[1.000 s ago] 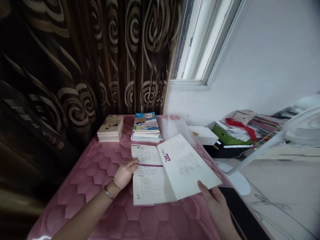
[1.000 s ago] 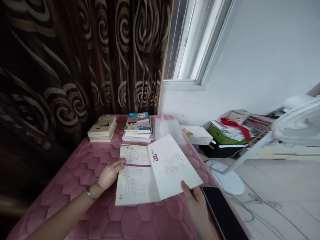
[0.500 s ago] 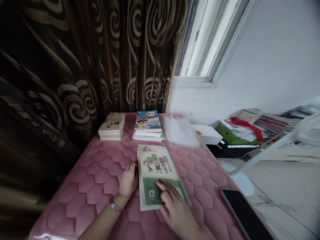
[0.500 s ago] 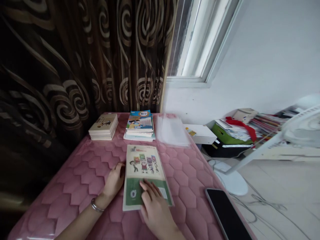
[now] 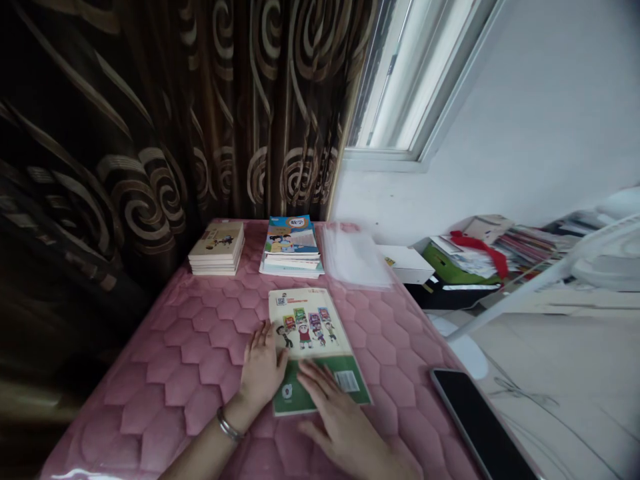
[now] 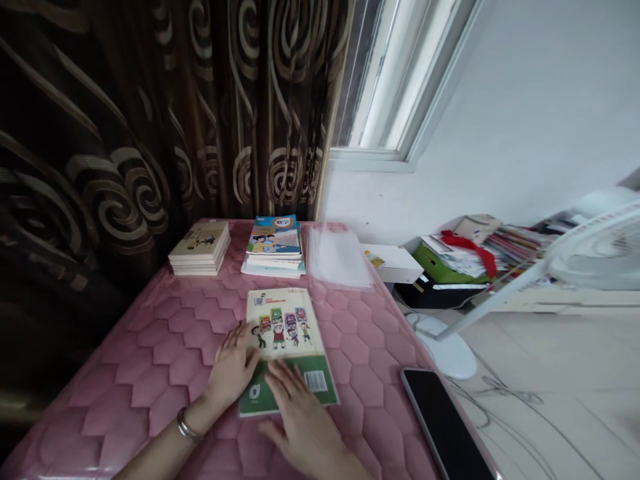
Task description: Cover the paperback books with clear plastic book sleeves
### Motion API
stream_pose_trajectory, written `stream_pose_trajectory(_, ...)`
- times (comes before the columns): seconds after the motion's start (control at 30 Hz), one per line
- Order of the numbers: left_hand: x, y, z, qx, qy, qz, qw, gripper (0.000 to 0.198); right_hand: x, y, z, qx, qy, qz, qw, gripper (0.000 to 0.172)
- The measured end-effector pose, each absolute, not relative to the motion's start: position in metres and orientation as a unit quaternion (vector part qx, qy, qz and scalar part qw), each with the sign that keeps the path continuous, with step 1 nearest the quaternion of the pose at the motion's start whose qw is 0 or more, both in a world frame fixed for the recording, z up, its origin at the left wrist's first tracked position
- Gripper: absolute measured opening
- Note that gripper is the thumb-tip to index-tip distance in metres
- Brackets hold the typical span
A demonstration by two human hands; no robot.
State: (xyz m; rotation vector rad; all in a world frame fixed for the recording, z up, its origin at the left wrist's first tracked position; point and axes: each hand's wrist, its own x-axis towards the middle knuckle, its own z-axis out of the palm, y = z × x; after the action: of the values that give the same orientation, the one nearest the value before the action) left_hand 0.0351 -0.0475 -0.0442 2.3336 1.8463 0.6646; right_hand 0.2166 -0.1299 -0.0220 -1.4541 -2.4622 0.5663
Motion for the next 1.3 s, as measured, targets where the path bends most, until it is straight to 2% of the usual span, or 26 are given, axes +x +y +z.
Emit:
stream_pose_trajectory(0.1, 0.037, -0.049, -0.05, 0.779, 0.598, 0.189, 0.005, 0.051, 0.23, -0.111, -0.031, -0.576, -0.8, 0.137, 0.101, 0.063)
stream_pose_trajectory(0.2, 0.036, -0.047, -0.057, 0.786, 0.59, 0.183, -0.038, 0.052, 0.239, -0.082, -0.04, -0.59, -0.797, 0.098, 0.079, 0.068)
stream_pose_trajectory(0.3, 0.037, -0.047, -0.061, 0.787, 0.584, 0.185, -0.071, 0.053, 0.241, -0.046, -0.041, -0.602, -0.793, 0.08, 0.055, 0.076)
stream_pose_trajectory(0.47, 0.039, -0.049, -0.064, 0.785, 0.587, 0.175, -0.098, 0.052, 0.243, 0.006, -0.035, -0.655, -0.752, 0.072, 0.015, 0.077)
stream_pose_trajectory(0.8, 0.04, -0.05, -0.059, 0.783, 0.596, 0.166, -0.066, 0.054, 0.255, 0.039, -0.036, -0.702, -0.71, 0.047, 0.033, 0.068)
stream_pose_trajectory(1.07, 0.041, -0.051, -0.055, 0.779, 0.603, 0.168, -0.047, 0.052, 0.196, 0.012, -0.034, -0.573, -0.814, 0.077, 0.059, 0.061)
stream_pose_trajectory(1.3, 0.038, -0.052, -0.053, 0.786, 0.599, 0.15, -0.037, 0.054, 0.216, 0.029, -0.038, -0.608, -0.789, 0.065, 0.059, 0.058)
